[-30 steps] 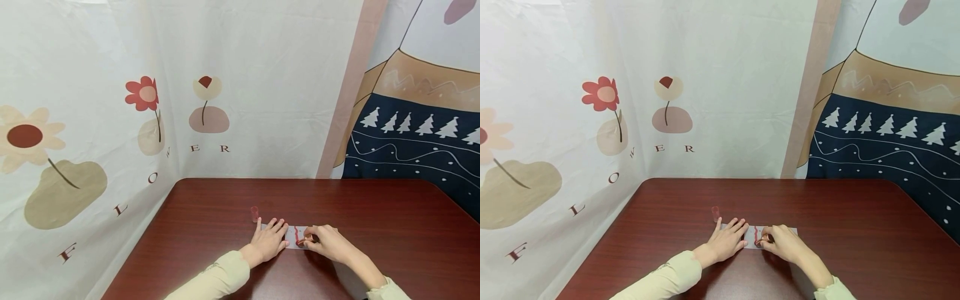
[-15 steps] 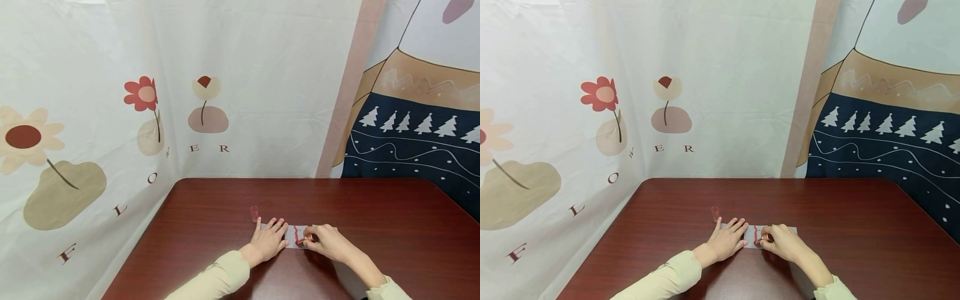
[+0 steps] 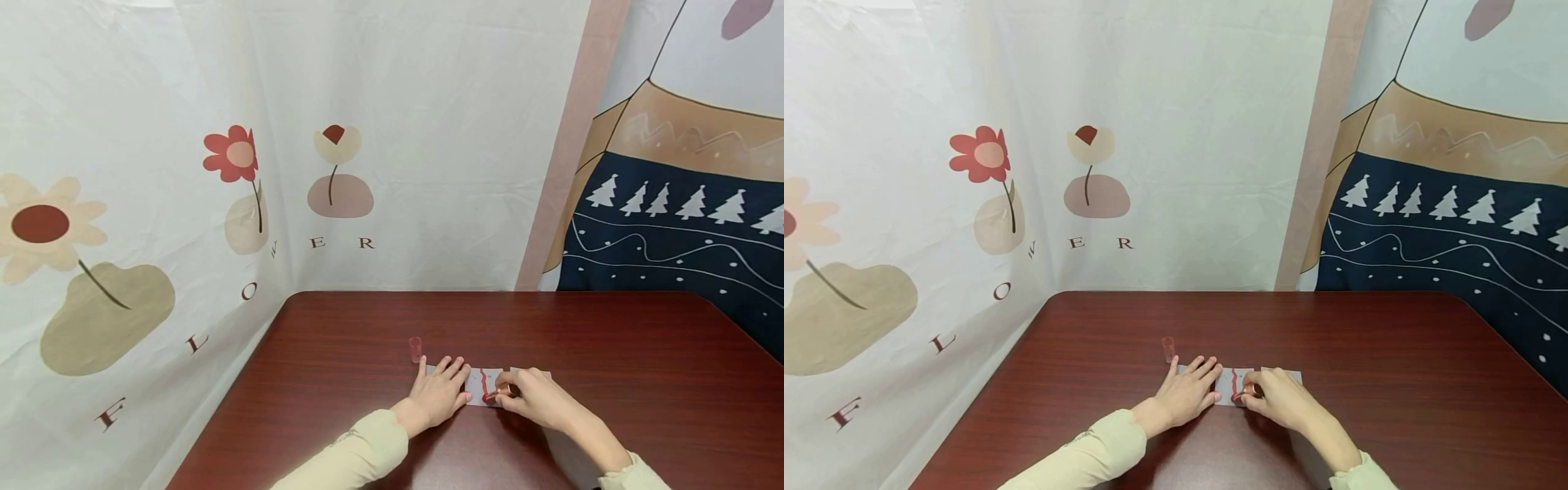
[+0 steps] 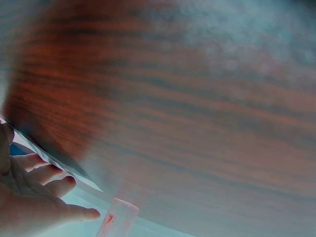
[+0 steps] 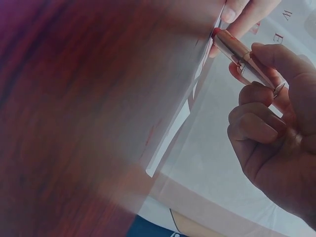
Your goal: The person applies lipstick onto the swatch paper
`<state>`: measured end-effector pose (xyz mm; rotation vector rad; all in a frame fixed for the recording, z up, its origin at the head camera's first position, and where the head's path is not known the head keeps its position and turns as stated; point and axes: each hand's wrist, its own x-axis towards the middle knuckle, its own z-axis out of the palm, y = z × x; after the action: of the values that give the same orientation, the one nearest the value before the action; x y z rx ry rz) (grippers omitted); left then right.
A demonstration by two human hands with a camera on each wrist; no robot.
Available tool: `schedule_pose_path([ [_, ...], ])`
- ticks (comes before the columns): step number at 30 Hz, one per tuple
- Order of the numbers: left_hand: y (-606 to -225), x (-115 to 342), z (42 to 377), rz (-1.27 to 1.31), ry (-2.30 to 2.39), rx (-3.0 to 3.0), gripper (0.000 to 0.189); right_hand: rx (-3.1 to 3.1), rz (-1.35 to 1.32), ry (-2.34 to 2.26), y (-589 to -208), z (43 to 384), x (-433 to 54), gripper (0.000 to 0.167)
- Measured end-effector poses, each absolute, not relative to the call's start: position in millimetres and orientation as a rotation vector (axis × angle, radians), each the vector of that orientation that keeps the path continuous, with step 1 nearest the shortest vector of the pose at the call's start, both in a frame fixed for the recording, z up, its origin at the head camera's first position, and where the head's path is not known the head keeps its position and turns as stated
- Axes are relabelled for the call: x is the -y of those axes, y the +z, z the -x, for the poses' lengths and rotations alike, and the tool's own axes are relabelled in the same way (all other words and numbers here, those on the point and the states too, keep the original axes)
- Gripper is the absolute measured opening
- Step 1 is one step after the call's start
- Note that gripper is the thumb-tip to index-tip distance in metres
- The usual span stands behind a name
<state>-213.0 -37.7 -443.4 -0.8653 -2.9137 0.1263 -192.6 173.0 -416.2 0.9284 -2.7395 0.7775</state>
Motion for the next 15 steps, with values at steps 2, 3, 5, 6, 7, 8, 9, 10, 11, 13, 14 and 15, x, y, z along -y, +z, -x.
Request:
schedule_pose_path([
  [2, -443.3, 37.6, 212.8, 0.865, 0.127, 2.913, 0.051, 2.739, -0.932, 0.773, -416.6, 192.1, -173.3, 0.006],
  [3, -443.3, 37.6, 212.8, 0.865, 0.126, 2.912, 0.051, 2.738, -0.935, 0.769, -416.6, 191.8, -173.5, 0.006],
  [5, -443.1, 37.7, 212.8, 0.865, 0.127, 2.91, 0.051, 2.736, -0.937, 0.758, -416.5, 191.5, -174.2, 0.007],
  [6, -443.0, 37.7, 212.8, 0.865, 0.127, 2.909, 0.051, 2.736, -0.943, 0.758, -416.4, 191.4, -174.6, 0.008],
  [7, -442.9, 37.7, 212.7, 0.864, 0.128, 2.908, 0.051, 2.735, -0.945, 0.755, -416.2, 191.3, -175.0, 0.009],
  [8, -442.7, 37.7, 212.7, 0.864, 0.129, 2.906, 0.051, 2.733, -0.95, 0.755, -415.9, 191.2, -175.4, 0.01],
  [9, -442.6, 37.7, 212.7, 0.863, 0.129, 2.906, 0.051, 2.729, -0.955, 0.757, -415.7, 191.3, -175.8, 0.01],
  [10, -442.3, 37.7, 212.6, 0.862, 0.132, 2.905, 0.051, 2.727, -0.96, 0.76, -415.5, 191.2, -176.1, 0.01],
  [11, -442.3, 37.6, 212.5, 0.861, 0.133, 2.904, 0.051, 2.727, -0.965, 0.767, -415.3, 191.2, -176.4, 0.011],
  [13, -442.3, 37.4, 212.5, 0.86, 0.137, 2.904, 0.051, 2.728, -0.974, 0.779, -415.2, 191.1, -176.8, 0.011],
  [14, -442.3, 37.4, 212.5, 0.861, 0.139, 2.903, 0.051, 2.729, -0.98, 0.787, -415.3, 191.1, -177.0, 0.011],
  [15, -442.5, 37.3, 212.6, 0.86, 0.138, 2.903, 0.051, 2.732, -0.983, 0.795, -415.3, 191.0, -177.2, 0.011],
])
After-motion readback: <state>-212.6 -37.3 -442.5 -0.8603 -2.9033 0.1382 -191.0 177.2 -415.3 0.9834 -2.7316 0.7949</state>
